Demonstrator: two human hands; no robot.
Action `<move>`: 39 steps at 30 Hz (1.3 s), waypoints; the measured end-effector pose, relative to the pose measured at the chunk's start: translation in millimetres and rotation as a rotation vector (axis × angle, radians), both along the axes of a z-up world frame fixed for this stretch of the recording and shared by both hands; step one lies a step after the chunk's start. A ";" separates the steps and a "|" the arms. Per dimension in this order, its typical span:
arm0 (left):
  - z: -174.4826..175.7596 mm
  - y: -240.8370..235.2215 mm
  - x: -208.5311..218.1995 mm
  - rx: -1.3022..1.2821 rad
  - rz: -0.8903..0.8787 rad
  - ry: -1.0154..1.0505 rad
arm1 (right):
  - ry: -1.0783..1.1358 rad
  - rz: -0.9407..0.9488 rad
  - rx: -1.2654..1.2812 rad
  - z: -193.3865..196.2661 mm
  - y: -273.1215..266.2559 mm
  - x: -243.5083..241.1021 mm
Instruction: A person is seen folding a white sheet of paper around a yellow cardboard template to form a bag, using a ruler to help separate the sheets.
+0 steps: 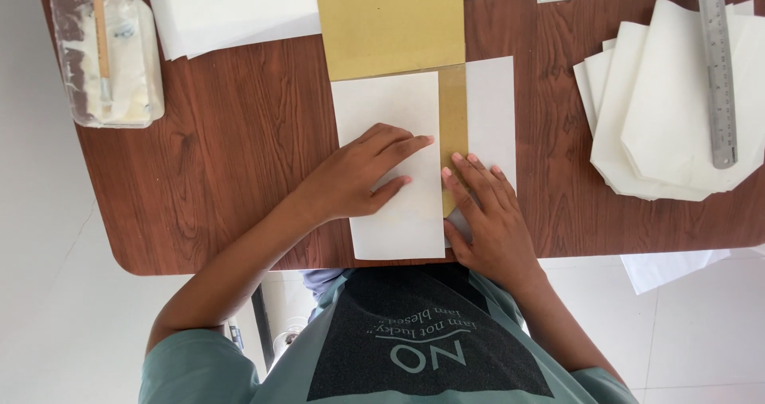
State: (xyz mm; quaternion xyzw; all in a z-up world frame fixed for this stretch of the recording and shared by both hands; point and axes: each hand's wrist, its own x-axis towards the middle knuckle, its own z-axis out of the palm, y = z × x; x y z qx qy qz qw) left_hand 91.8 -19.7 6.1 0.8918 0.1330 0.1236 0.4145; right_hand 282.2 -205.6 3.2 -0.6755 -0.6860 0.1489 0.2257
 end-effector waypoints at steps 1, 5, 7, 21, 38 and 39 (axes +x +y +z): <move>-5.6 2.5 -1.2 0.132 -0.028 -0.006 | 0.012 0.003 -0.004 0.5 0.1 0.5; -11.3 5.0 2.0 0.511 -0.048 0.028 | 0.032 0.024 -0.023 2.1 1.3 2.6; -12.8 6.2 2.9 0.532 -0.041 0.056 | 0.040 0.025 -0.038 3.4 1.6 3.4; -7.8 7.4 7.4 0.493 0.016 0.228 | 0.074 0.019 -0.050 6.1 3.7 4.6; -25.8 8.5 7.2 0.579 0.157 0.236 | -0.006 0.043 -0.089 18.4 9.6 7.8; -26.1 8.2 6.9 0.580 0.159 0.233 | -0.009 0.044 -0.088 18.8 8.9 7.9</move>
